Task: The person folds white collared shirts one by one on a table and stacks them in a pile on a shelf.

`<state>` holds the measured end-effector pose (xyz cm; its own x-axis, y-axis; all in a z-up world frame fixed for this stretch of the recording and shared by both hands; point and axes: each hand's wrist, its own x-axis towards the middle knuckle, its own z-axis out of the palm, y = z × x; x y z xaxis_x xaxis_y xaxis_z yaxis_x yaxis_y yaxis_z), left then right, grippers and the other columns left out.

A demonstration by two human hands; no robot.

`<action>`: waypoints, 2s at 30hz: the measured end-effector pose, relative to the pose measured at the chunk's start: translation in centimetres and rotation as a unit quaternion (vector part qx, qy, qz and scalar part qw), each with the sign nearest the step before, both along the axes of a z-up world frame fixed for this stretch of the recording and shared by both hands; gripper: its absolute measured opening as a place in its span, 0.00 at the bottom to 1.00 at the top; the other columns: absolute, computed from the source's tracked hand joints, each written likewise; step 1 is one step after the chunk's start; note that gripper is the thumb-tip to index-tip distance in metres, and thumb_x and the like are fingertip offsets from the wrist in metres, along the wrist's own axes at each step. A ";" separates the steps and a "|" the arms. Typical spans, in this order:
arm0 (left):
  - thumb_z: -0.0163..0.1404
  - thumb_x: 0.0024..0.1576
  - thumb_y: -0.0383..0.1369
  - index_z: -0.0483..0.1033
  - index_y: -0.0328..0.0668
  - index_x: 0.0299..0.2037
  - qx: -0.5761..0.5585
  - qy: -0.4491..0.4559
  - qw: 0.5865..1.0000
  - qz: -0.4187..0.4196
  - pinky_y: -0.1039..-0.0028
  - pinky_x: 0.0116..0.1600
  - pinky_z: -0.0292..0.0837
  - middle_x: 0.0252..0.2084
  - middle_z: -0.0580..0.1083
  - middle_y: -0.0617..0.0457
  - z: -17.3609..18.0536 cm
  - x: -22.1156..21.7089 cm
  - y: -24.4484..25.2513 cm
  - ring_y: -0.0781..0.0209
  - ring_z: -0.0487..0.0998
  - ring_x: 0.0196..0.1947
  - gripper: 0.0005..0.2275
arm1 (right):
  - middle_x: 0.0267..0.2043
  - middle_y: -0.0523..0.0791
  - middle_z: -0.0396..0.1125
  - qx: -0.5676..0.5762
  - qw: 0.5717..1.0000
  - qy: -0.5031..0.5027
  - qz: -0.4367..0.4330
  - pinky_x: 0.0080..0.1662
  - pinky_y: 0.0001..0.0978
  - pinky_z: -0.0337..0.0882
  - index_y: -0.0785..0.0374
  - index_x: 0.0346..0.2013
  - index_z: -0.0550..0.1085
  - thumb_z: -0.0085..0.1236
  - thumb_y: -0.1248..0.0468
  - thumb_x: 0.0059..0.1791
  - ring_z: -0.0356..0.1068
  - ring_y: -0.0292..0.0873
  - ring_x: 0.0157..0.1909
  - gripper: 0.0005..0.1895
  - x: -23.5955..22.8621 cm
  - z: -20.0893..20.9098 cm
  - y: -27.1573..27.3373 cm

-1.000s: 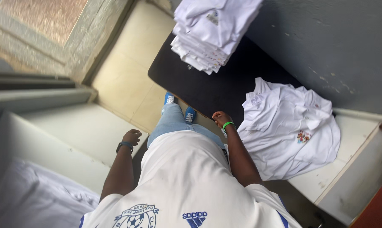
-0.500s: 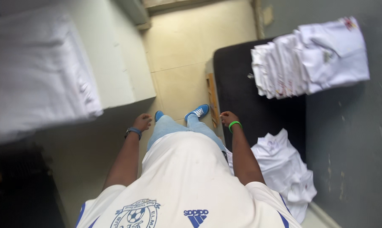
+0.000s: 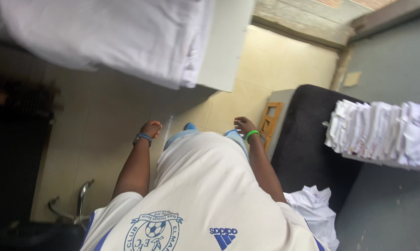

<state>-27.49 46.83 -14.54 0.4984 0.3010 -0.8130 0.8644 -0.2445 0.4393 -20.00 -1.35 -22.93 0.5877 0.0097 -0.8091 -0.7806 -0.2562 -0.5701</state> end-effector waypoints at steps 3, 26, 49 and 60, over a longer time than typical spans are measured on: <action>0.53 0.57 0.32 0.79 0.41 0.51 0.021 -0.003 0.997 0.079 0.64 0.46 0.83 0.51 0.78 0.45 2.4 -2.5 4.5 0.49 0.83 0.44 0.12 | 0.51 0.50 0.74 0.031 0.995 0.025 0.093 0.51 0.43 0.78 0.56 0.56 0.76 0.67 0.53 0.47 0.74 0.49 0.52 0.24 0.7 6.7 8.2; 0.56 0.60 0.33 0.70 0.46 0.59 -0.129 -0.077 0.901 0.407 0.53 0.61 0.72 0.59 0.73 0.46 4.9 1.9 23.2 0.44 0.76 0.57 0.17 | 0.72 0.60 0.55 0.294 0.905 0.176 -0.254 0.69 0.63 0.60 0.66 0.71 0.61 0.77 0.58 0.46 0.56 0.65 0.72 0.46 14.1 11.2 35.5; 0.64 0.62 0.42 0.45 0.42 0.76 -0.177 -0.234 0.909 0.297 0.40 0.76 0.23 0.79 0.47 0.40 8.8 26.1 44.2 0.37 0.39 0.79 0.41 | 0.45 0.54 0.77 0.230 0.774 -0.092 -0.583 0.50 0.52 0.74 0.67 0.46 0.78 0.66 0.65 0.38 0.77 0.58 0.43 0.23 15.9 18.1 41.7; 0.70 0.54 0.50 0.55 0.34 0.73 -0.110 -0.176 0.934 0.292 0.41 0.67 0.60 0.70 0.60 0.32 9.9 25.5 44.4 0.30 0.57 0.72 0.45 | 0.46 0.55 0.77 0.210 0.767 -0.137 -0.590 0.54 0.51 0.76 0.67 0.47 0.79 0.64 0.64 0.39 0.80 0.59 0.44 0.22 15.2 18.0 42.3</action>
<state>-1.95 91.26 -4.69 0.5503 0.4498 -0.7034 0.6140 0.3528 0.7060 -4.85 40.98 -4.97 0.5355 -0.4340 -0.7245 -0.1633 0.7885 -0.5930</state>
